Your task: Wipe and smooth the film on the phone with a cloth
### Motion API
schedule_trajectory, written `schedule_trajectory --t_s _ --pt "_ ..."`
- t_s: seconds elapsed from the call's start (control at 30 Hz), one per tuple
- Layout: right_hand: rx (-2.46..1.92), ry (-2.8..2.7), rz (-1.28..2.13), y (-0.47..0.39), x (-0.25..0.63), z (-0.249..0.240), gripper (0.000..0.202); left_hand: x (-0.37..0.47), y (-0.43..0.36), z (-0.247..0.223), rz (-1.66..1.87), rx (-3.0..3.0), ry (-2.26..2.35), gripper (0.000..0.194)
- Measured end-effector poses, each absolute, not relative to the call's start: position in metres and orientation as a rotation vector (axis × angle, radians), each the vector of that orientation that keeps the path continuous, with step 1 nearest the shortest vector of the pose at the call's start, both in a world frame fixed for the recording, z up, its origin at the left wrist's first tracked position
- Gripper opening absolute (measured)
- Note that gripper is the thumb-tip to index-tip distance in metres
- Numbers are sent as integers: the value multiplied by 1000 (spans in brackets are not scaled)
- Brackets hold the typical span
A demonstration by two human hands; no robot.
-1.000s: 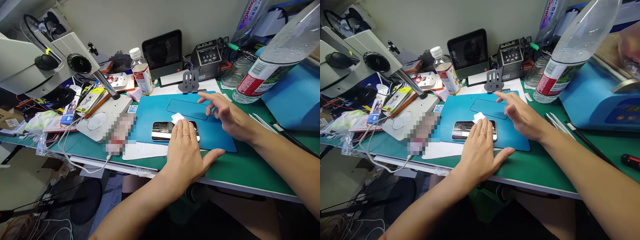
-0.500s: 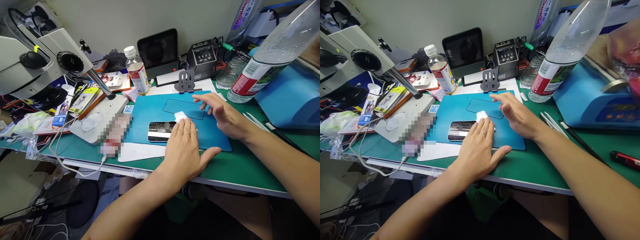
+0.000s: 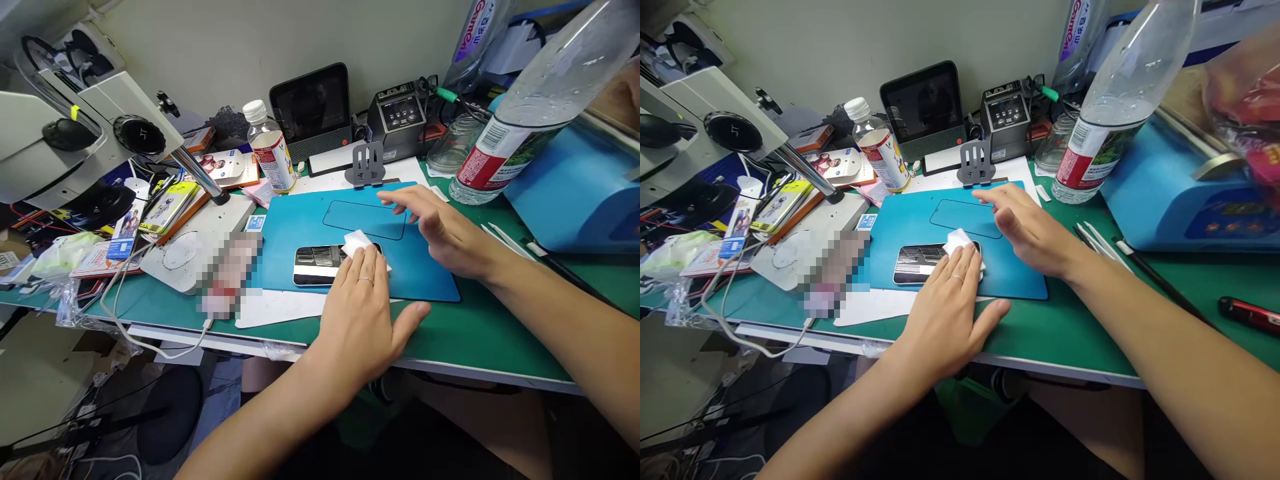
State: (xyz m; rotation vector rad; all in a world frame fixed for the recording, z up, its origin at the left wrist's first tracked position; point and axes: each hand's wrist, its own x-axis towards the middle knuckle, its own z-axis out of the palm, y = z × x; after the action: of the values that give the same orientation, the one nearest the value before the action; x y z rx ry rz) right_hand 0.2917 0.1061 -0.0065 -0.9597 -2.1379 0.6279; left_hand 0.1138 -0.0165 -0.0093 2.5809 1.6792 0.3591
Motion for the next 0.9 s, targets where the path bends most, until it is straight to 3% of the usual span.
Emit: schedule_trajectory --t_s 0.17,0.37,0.6,0.9 --pt "-1026 -2199 508 108 291 -3 93 79 -35 -7 309 2587 1573 75" --pt "-1331 -2301 318 116 293 -15 91 24 -5 -7 251 2514 1860 62" --pt "-1381 -2384 283 118 295 -18 73 -2 7 -7 662 2340 1787 26" --pt "-1359 -2339 272 120 297 -14 79 1 83 23 742 2230 1932 24"
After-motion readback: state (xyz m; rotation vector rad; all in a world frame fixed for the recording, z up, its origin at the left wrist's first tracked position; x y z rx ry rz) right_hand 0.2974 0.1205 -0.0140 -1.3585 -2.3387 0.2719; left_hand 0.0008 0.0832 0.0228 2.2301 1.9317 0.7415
